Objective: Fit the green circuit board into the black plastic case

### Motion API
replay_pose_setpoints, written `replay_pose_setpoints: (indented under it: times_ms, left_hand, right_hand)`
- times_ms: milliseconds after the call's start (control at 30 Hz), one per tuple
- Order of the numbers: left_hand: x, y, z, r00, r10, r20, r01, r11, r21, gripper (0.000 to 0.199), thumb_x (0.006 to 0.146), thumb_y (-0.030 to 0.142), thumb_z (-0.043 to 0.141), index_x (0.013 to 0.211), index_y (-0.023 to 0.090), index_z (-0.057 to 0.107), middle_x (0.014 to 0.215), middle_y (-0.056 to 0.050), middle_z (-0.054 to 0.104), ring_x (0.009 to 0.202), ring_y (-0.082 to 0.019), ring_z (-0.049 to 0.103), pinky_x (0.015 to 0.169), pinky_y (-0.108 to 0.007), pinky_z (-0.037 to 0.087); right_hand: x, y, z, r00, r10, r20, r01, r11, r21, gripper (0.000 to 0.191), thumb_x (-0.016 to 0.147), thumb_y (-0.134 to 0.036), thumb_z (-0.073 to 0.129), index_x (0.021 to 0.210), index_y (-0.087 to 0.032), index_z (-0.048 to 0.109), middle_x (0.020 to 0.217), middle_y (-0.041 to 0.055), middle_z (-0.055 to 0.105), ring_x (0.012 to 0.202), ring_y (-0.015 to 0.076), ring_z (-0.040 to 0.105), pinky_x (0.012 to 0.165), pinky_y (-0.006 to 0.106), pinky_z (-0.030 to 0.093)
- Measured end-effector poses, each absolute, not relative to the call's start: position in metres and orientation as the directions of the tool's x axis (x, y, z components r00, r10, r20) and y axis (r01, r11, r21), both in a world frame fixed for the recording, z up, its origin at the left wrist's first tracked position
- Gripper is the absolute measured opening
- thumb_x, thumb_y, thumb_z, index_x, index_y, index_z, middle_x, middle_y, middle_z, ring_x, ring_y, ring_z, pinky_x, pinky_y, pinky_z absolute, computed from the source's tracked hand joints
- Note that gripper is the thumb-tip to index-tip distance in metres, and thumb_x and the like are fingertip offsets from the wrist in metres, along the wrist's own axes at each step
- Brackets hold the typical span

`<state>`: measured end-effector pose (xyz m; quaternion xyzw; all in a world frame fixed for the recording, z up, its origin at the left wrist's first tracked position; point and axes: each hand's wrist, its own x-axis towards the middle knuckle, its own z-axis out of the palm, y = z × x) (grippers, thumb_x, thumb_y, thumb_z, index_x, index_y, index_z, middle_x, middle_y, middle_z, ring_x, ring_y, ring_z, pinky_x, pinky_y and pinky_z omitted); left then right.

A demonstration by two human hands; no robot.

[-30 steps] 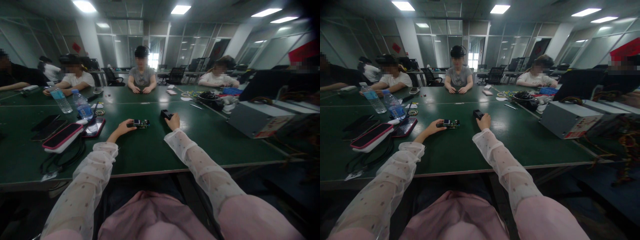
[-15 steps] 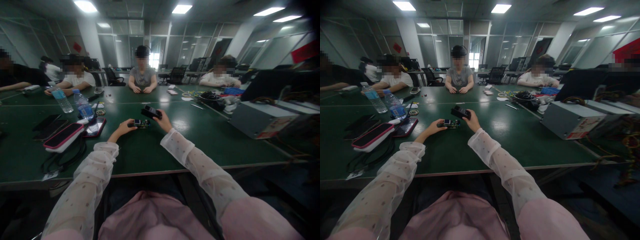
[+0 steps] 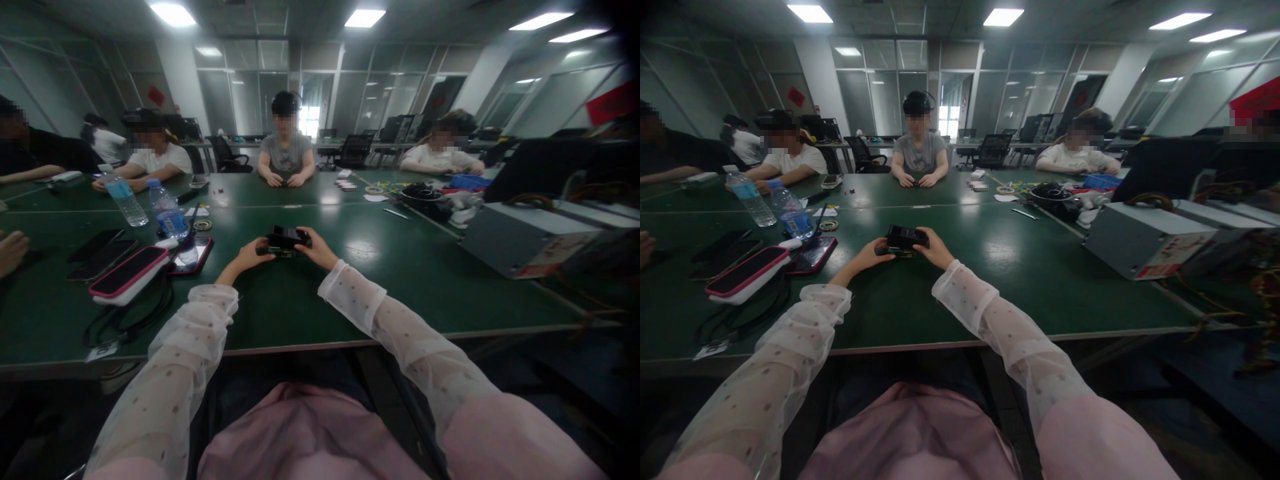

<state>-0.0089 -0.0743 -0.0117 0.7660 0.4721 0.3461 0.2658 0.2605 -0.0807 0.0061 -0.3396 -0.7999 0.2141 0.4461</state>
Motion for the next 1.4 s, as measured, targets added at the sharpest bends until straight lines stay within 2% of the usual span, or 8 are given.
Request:
replay_pose_setpoints:
  times_ms: [233,500,700,800,900,1067,1400]
  left_hand:
    - [-0.01,-0.075,-0.01,0.329,0.89,0.314,0.599,-0.454,0.659,0.074,0.064,0.05,0.077,0.127,0.022,0.051,0.128,-0.009,0.061,0.12,-0.029,0.056,0.105,-0.045,0.039]
    - [-0.011,-0.074,-0.011,0.339,0.891,0.303,0.608,-0.453,0.652,0.076,0.063,0.052,0.076,0.128,0.022,0.051,0.126,-0.01,0.062,0.119,-0.03,0.057,0.104,-0.047,0.039]
    - [-0.007,-0.08,-0.005,0.319,0.895,0.311,0.624,-0.446,0.642,0.067,0.066,0.054,0.074,0.123,0.024,0.055,0.121,-0.008,0.064,0.116,-0.03,0.058,0.101,-0.045,0.041]
    - [-0.006,-0.081,-0.004,0.299,0.904,0.306,0.623,-0.428,0.654,0.063,0.068,0.056,0.072,0.12,0.025,0.056,0.118,-0.007,0.065,0.112,-0.029,0.06,0.1,-0.044,0.043]
    - [-0.005,-0.08,-0.004,0.286,0.914,0.289,0.609,-0.406,0.682,0.06,0.067,0.057,0.072,0.116,0.024,0.058,0.113,-0.006,0.067,0.109,-0.028,0.062,0.099,-0.044,0.043]
    - [-0.006,-0.078,-0.004,0.309,0.908,0.283,0.588,-0.417,0.693,0.06,0.066,0.056,0.073,0.114,0.023,0.06,0.114,-0.007,0.067,0.108,-0.028,0.062,0.098,-0.044,0.044]
    - [-0.005,-0.081,-0.005,0.314,0.893,0.322,0.629,-0.45,0.634,0.06,0.067,0.057,0.072,0.114,0.024,0.059,0.115,-0.006,0.067,0.108,-0.028,0.062,0.097,-0.042,0.045]
  right_hand:
    - [0.256,-0.083,0.0,-0.434,0.713,0.55,0.392,0.699,-0.598,0.054,0.081,-0.033,0.065,0.129,-0.019,0.046,0.125,0.0131,0.054,0.117,0.0284,0.054,0.097,0.047,0.046]
    - [0.258,-0.083,-0.006,-0.481,0.705,0.522,0.412,0.707,-0.575,0.054,0.077,-0.031,0.068,0.125,-0.02,0.047,0.121,0.012,0.057,0.115,0.0293,0.056,0.1,0.05,0.042]
    - [0.257,-0.083,-0.007,-0.494,0.702,0.513,0.415,0.709,-0.571,0.065,0.074,-0.029,0.072,0.13,-0.019,0.042,0.126,0.0136,0.054,0.119,0.0299,0.053,0.103,0.051,0.039]
    - [0.256,-0.084,-0.007,-0.466,0.735,0.492,0.416,0.673,-0.611,0.073,0.073,-0.032,0.073,0.134,-0.019,0.035,0.129,0.0147,0.052,0.121,0.0302,0.052,0.103,0.051,0.039]
    - [0.256,-0.085,-0.006,-0.444,0.771,0.457,0.405,0.628,-0.665,0.065,0.076,-0.036,0.071,0.13,-0.02,0.038,0.124,0.0136,0.055,0.117,0.0291,0.055,0.1,0.05,0.042]
    - [0.257,-0.085,-0.004,-0.439,0.779,0.448,0.406,0.617,-0.674,0.052,0.076,-0.033,0.07,0.12,-0.019,0.047,0.119,0.0117,0.058,0.112,0.0279,0.057,0.098,0.047,0.045]
    - [0.257,-0.086,-0.003,-0.448,0.769,0.456,0.415,0.631,-0.656,0.051,0.074,-0.03,0.072,0.119,-0.021,0.048,0.117,0.0086,0.059,0.111,0.0273,0.058,0.097,0.048,0.045]
